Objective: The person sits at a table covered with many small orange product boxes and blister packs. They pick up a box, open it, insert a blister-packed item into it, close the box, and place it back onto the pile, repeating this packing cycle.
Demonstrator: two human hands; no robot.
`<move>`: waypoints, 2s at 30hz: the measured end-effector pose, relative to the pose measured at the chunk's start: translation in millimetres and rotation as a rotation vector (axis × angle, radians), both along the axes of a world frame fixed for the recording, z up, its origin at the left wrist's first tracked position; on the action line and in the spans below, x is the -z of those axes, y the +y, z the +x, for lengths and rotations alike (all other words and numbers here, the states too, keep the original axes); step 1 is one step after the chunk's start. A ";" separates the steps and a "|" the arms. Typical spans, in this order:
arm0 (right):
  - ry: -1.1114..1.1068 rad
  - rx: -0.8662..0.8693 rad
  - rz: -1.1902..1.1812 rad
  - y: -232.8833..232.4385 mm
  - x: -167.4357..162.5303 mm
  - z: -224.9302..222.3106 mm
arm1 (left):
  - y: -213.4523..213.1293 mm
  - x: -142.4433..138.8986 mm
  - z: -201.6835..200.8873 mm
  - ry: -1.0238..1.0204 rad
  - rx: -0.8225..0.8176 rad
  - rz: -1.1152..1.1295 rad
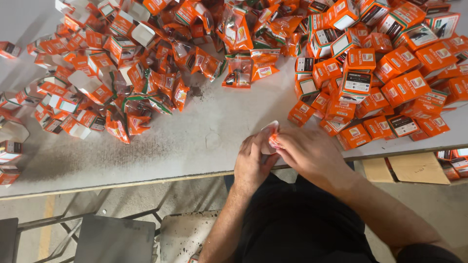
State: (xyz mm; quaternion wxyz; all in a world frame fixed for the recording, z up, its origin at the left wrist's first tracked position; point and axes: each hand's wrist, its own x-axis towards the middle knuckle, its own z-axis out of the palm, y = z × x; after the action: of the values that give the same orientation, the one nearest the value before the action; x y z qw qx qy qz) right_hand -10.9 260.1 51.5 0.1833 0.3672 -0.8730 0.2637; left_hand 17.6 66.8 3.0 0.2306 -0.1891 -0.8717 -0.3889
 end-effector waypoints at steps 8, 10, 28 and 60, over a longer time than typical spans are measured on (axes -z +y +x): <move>0.146 -0.125 0.031 1.3 -15.0 -2.3 | 3.4 4.0 -0.4 -0.001 -0.041 -0.039; 0.113 -0.112 -0.004 4.3 -8.2 -0.5 | 3.8 4.3 -1.0 -0.008 -0.049 -0.017; 0.199 -0.018 0.046 2.0 20.9 -1.0 | 10.0 0.8 10.6 -0.040 -0.173 -0.174; -0.386 -0.234 -0.372 10.7 52.9 -15.6 | 2.3 13.9 17.7 -0.065 -0.031 0.103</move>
State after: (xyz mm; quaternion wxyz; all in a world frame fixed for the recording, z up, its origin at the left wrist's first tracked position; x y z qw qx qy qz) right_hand -26.5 270.8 -1.5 0.0465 0.3684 -0.7801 0.5035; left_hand 35.2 69.1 -11.0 0.2176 -0.1504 -0.8604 -0.4356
